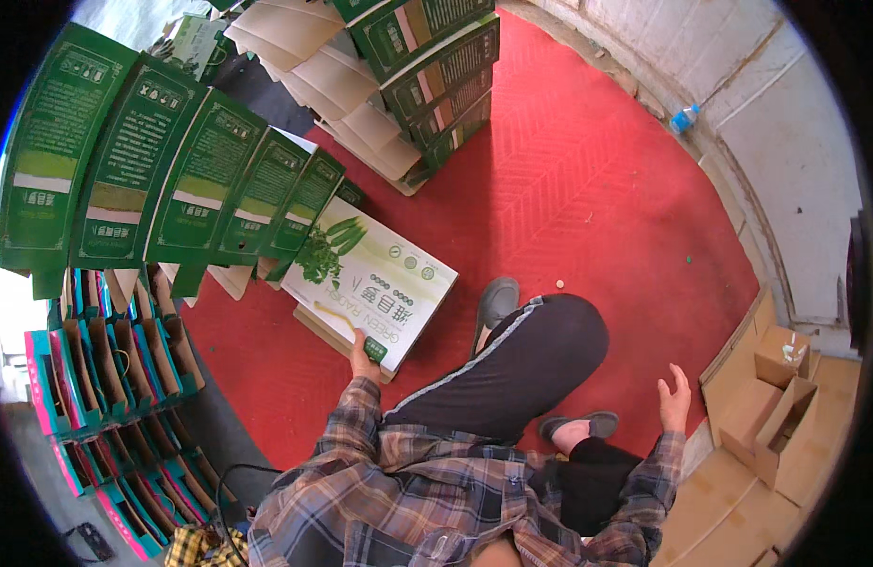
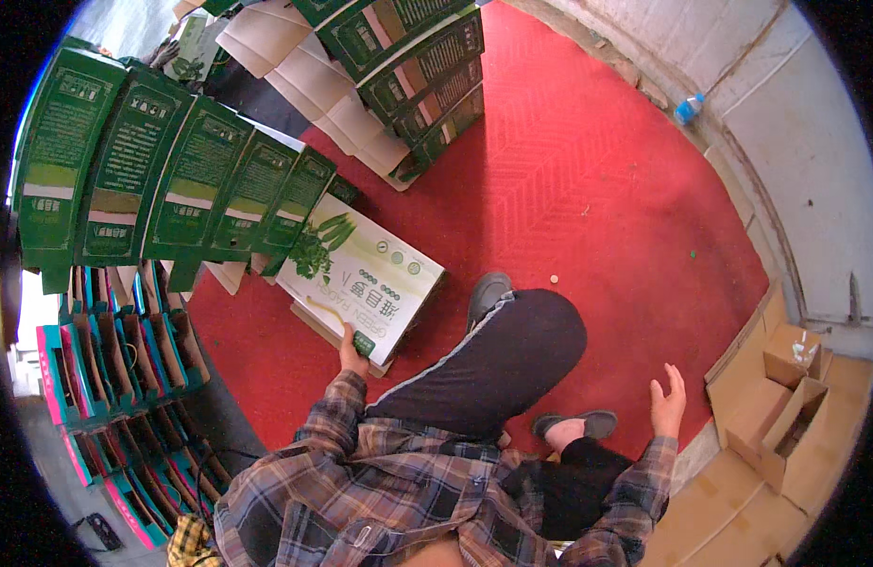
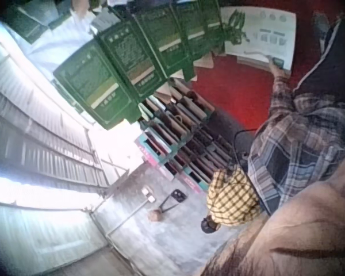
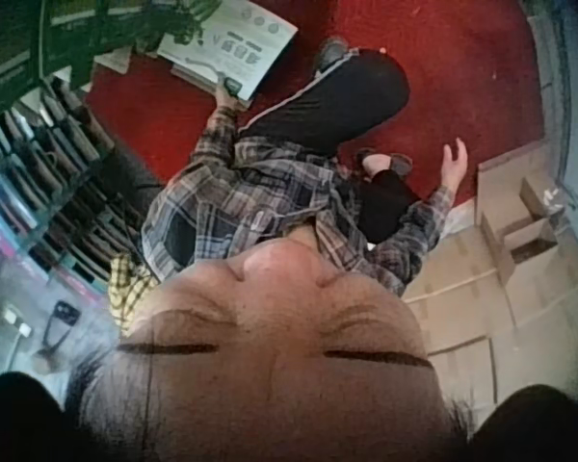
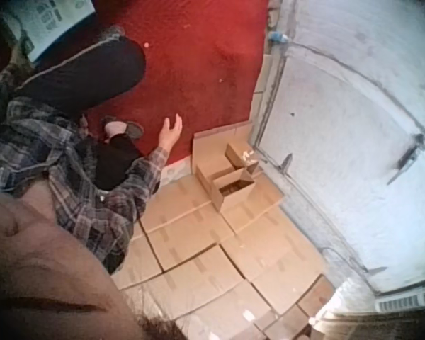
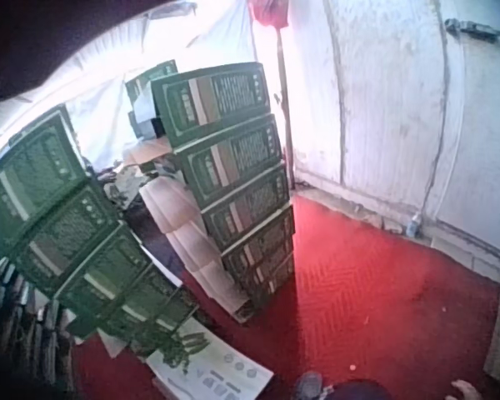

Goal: Folding and stacking cardboard produce boxes.

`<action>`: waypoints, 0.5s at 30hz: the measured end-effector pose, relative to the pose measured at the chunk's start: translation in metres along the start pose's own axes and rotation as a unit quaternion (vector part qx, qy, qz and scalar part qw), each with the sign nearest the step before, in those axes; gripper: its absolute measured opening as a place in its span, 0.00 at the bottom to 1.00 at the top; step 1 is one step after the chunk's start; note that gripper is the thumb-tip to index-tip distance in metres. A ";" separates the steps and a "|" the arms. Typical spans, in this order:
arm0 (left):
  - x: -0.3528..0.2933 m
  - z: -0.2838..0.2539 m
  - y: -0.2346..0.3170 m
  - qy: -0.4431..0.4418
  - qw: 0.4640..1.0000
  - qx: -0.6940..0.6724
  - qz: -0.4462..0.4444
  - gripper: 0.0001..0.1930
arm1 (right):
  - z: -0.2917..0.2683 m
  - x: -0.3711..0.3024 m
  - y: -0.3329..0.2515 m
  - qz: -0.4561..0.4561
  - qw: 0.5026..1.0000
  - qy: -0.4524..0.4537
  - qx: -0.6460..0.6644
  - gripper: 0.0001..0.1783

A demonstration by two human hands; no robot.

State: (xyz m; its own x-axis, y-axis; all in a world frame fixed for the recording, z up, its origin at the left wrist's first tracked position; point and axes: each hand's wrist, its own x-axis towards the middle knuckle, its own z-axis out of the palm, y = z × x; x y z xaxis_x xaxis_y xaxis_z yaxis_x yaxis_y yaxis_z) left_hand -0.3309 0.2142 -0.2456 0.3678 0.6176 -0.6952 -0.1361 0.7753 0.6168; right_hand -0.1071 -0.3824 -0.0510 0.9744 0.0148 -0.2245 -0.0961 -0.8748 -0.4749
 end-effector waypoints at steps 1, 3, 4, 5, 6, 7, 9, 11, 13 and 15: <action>-0.001 -0.001 0.000 -0.005 1.000 0.003 0.001 0.30 | 0.000 -0.001 0.000 0.003 1.000 -0.001 -0.002 0.25; -0.003 -0.001 0.002 -0.007 1.000 0.010 -0.005 0.30 | -0.004 -0.003 0.001 0.019 1.000 0.004 0.016 0.25; -0.004 0.000 0.002 -0.009 1.000 0.015 -0.009 0.30 | -0.007 -0.003 0.003 0.023 1.000 0.005 0.014 0.25; -0.005 0.002 0.002 -0.010 1.000 0.017 -0.012 0.30 | -0.010 -0.004 0.006 0.016 1.000 0.008 0.011 0.25; -0.004 0.001 0.005 -0.011 1.000 0.005 -0.016 0.30 | -0.012 -0.004 0.010 0.009 1.000 0.010 0.010 0.25; -0.004 0.001 0.008 -0.012 1.000 -0.007 -0.020 0.29 | -0.015 -0.005 0.013 0.011 1.000 0.011 0.010 0.25; -0.003 0.000 0.012 -0.007 1.000 -0.008 -0.016 0.29 | -0.023 -0.006 0.022 -0.003 1.000 0.021 0.013 0.25; -0.002 0.001 0.014 -0.005 1.000 0.004 -0.001 0.31 | -0.034 -0.009 0.037 0.008 0.999 0.028 0.031 0.25; -0.020 0.028 0.008 -0.004 0.999 0.004 -0.040 0.32 | -0.049 -0.025 0.057 0.031 0.997 0.058 0.050 0.25; -0.014 0.022 0.014 -0.012 0.999 0.008 -0.047 0.35 | -0.063 -0.028 0.078 0.026 0.994 0.082 0.066 0.25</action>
State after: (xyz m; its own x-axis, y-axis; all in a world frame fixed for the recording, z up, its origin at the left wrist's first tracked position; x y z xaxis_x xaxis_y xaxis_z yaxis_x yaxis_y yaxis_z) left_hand -0.3175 0.2137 -0.2188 0.4007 0.5390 -0.7410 -0.0853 0.8271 0.5555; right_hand -0.1294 -0.4813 -0.0281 0.9863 -0.1173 -0.1161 -0.1630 -0.8010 -0.5760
